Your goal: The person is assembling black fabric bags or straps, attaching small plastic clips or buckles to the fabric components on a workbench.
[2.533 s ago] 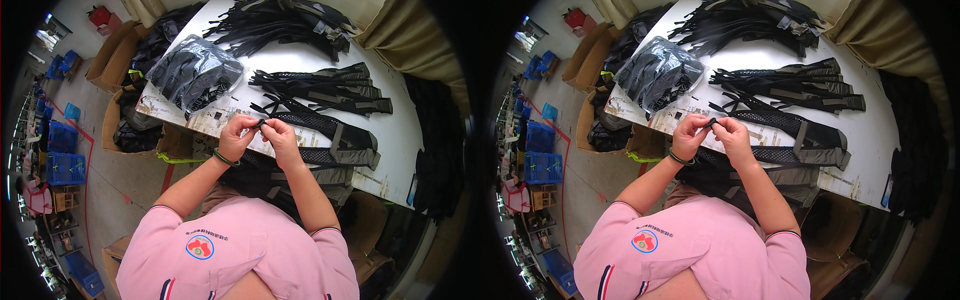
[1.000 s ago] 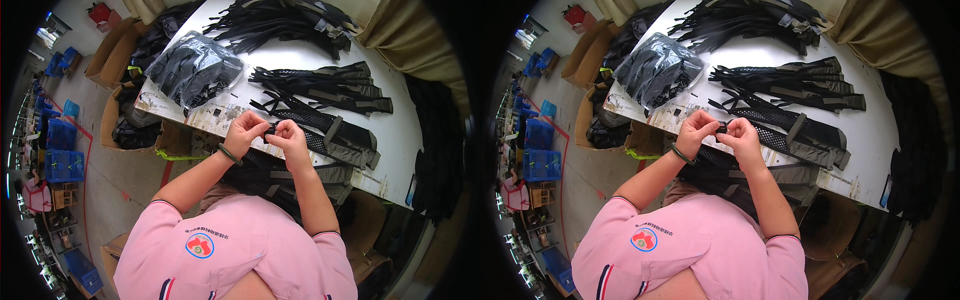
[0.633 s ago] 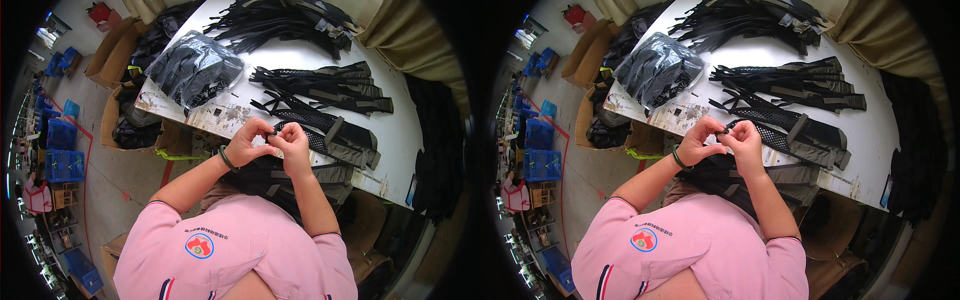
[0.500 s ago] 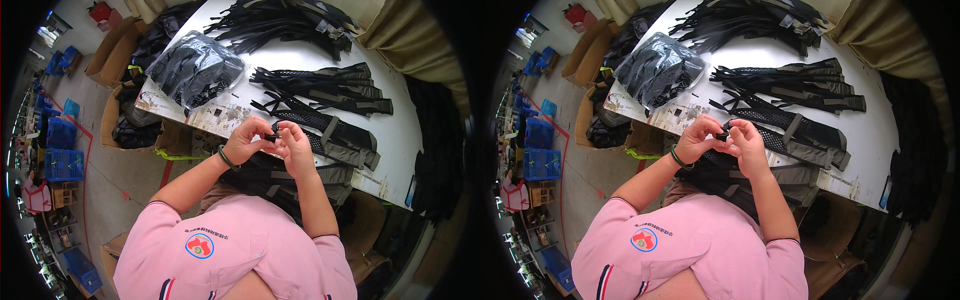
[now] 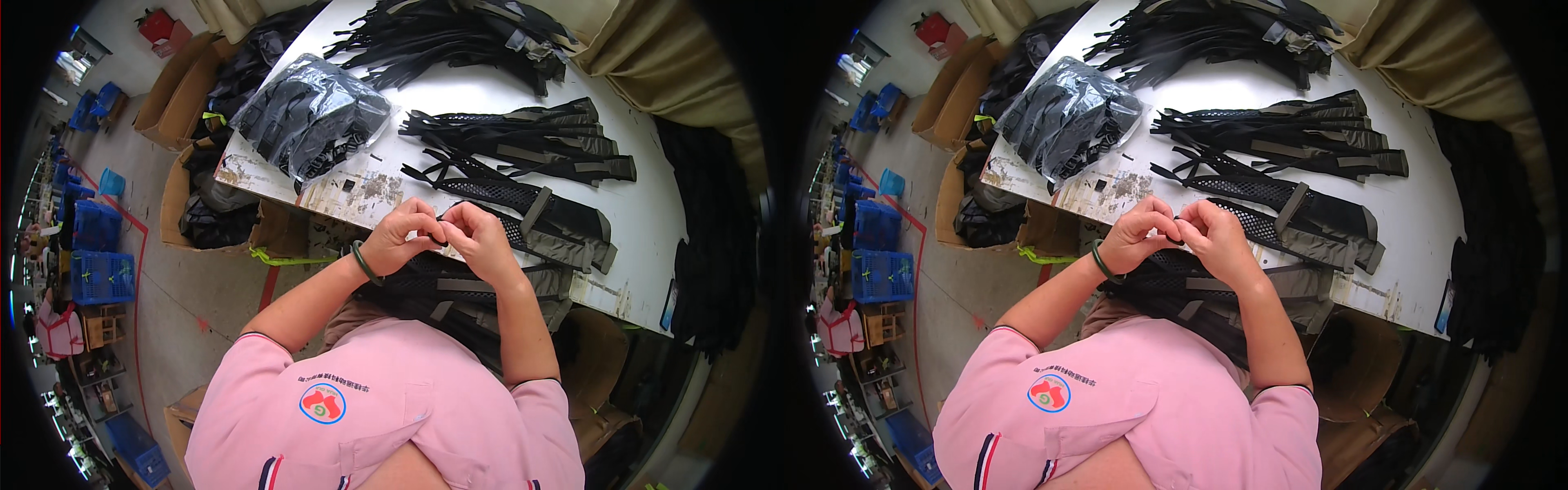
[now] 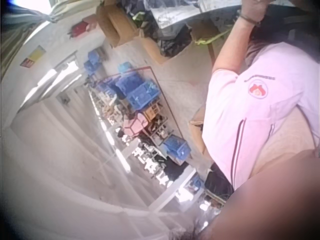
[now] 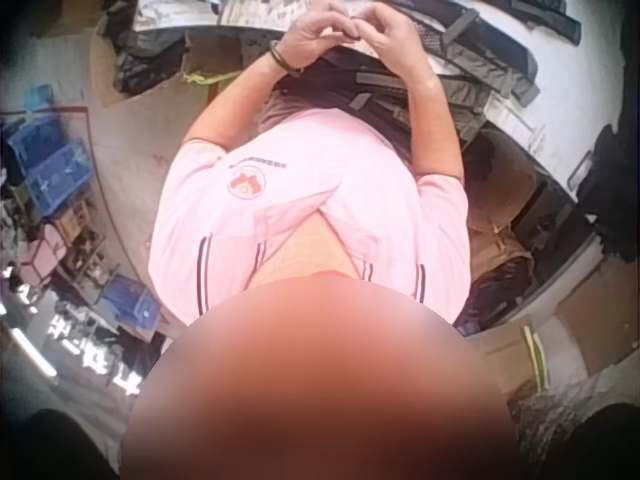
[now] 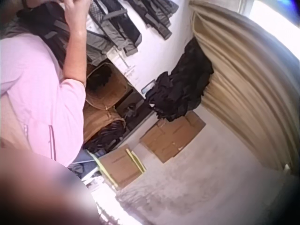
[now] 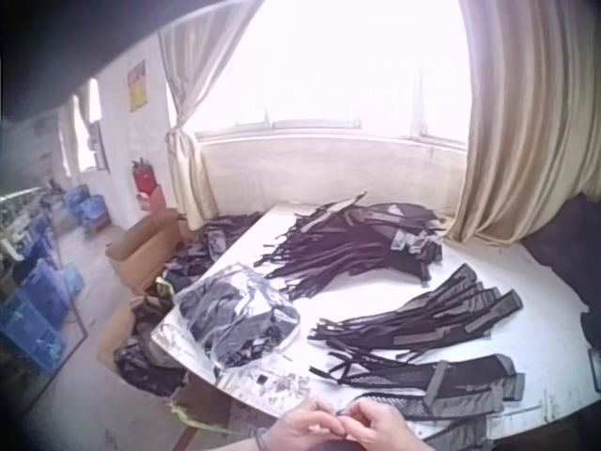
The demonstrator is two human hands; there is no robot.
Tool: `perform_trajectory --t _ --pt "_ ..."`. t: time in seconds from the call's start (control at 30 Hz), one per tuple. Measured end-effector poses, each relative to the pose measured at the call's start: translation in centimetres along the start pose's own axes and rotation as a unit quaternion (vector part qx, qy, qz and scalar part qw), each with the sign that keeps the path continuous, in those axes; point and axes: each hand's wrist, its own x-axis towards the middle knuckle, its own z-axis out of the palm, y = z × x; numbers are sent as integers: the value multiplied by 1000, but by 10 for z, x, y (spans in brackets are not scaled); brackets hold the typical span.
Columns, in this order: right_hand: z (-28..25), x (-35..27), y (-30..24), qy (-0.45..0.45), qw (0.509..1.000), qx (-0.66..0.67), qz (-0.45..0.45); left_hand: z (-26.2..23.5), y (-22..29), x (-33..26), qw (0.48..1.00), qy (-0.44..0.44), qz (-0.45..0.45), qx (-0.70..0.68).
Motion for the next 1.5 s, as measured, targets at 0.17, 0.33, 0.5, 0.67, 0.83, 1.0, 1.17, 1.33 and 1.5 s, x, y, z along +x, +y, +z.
perform_trajectory --t 0.17,0.33,0.5,0.67,0.83,1.0,1.17,1.33,1.5 --pt "-27 -1 3 13 988 152 15 -4 16 -10 908 -28 -228 -351" --pt "-129 22 88 250 895 -359 -81 -61 7 -50 715 -18 -379 -588" --pt "-169 33 144 133 892 -424 -81 -95 6 -81 894 -73 -439 54" --pt "-185 0 161 138 882 -449 -40 -50 -18 -8 938 39 -25 343" --pt "-174 -15 123 154 843 -510 -68 10 -88 44 912 -57 -16 406" --pt "-155 -18 89 166 836 -510 -116 3 -106 71 852 -120 -163 483" --pt "-141 -39 83 252 756 -568 -206 -13 -109 67 873 -99 -125 460" --pt "-125 -54 101 115 817 -536 -181 -33 -115 54 913 -45 -80 398" --pt "-125 -55 74 38 884 -458 -86 -45 -112 35 919 -11 -65 389"
